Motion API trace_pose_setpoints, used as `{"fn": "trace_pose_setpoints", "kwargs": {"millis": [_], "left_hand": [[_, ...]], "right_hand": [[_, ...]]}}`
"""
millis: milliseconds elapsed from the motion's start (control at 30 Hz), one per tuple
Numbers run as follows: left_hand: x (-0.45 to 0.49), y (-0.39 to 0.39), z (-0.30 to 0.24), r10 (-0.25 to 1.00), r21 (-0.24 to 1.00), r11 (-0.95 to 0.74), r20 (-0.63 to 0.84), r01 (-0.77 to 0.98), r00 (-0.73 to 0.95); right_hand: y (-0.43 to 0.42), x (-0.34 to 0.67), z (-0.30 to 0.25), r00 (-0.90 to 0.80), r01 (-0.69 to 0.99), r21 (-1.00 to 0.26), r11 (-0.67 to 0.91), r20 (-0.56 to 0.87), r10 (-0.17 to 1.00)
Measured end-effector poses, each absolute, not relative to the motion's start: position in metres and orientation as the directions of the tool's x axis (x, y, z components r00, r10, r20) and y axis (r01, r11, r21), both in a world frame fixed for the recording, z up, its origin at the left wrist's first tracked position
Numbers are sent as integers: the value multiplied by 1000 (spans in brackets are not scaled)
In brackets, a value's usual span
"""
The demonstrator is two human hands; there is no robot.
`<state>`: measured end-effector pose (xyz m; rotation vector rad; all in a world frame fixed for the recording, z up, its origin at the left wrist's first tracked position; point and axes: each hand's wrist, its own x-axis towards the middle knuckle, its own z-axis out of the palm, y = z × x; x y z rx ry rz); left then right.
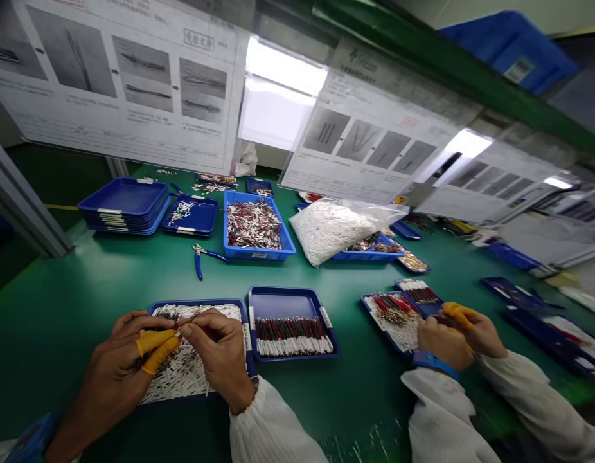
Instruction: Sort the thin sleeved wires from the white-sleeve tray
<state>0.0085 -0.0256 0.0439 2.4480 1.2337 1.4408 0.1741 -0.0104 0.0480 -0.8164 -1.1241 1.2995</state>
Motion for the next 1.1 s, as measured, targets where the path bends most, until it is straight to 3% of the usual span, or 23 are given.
{"fn": "trace_pose_setpoints", "kwargs": {"millis": [133,233,333,400,500,867,1100], "left_hand": [[2,-20,31,646,366,-680,708,635,284],[-1,-13,16,668,314,-615,695,724,266],[-2,-12,9,698,339,-541,691,770,187],[-2,-13,8,718,369,-519,678,771,159],[-2,-14,7,748,417,-503,649,757,140],[-5,-10,-3,743,349,-517,636,782,207],[0,-12,16,700,356,-558,687,750,195]], "right_hand": [[-12,176,52,-51,-312,-940,138,162,986],[-12,205,61,-16,-185,-966,182,188,982],[-14,261,75,33,178,-969,174,182,983],[-15,305,83,113,567,-822,53,142,983],[-15,359,87,202,719,-691,-67,116,972],[-19,379,59,324,860,-415,-297,-6,946],[-26,365,71,283,886,-402,-233,70,957]]}}
